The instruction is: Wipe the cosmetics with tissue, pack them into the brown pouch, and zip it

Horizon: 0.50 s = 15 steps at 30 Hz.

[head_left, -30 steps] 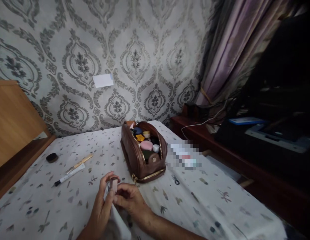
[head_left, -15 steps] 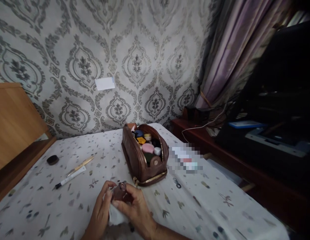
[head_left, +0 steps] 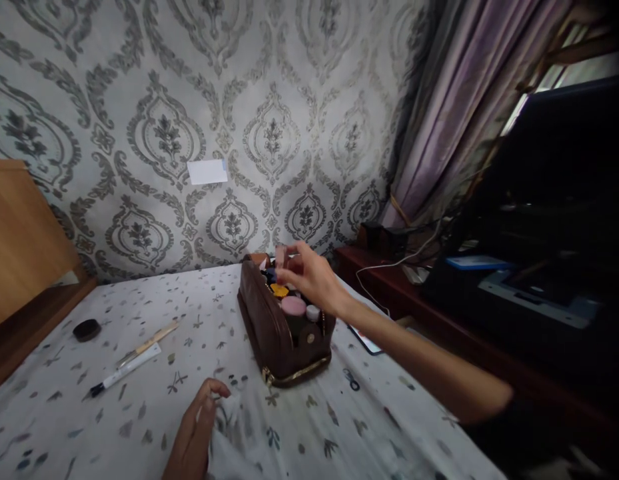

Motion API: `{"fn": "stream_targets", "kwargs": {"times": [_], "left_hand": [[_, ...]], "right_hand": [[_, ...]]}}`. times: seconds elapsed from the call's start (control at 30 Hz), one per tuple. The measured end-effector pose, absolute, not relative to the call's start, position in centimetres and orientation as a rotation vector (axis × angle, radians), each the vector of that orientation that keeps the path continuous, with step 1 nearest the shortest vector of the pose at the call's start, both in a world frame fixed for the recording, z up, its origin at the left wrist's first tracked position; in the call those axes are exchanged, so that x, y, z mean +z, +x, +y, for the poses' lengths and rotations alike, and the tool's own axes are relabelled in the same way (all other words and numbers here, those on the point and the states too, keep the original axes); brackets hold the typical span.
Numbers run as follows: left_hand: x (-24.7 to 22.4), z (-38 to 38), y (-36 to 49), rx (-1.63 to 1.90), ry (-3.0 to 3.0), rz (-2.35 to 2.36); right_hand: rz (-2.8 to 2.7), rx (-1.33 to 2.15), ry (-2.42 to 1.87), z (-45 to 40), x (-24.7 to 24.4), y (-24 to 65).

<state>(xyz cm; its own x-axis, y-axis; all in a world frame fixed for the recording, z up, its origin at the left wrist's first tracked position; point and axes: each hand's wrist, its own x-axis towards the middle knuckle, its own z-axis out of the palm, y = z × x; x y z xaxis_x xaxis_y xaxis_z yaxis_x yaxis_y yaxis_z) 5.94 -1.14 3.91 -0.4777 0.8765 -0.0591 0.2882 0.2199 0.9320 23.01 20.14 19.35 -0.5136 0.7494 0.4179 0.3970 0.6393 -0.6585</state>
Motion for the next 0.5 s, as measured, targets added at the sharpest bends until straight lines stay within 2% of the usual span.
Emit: {"fn": "stream_targets", "kwargs": {"times": [0.1,0.17,0.5], "left_hand": [[3.3,-1.0,5.4,1.195,1.139,1.833],[2.8,-0.9,5.0,1.184,1.202,1.800],[2.6,-1.4,5.3,1.240,1.267,1.877]], "right_hand": [[-2.488,0.016,-1.253,24.3,20.9,22.1],[-2.565,-0.131,-1.328,25.8,20.8,21.2],[-2.863,-0.332,-1.347,27.8,18.4,16.5]]}}
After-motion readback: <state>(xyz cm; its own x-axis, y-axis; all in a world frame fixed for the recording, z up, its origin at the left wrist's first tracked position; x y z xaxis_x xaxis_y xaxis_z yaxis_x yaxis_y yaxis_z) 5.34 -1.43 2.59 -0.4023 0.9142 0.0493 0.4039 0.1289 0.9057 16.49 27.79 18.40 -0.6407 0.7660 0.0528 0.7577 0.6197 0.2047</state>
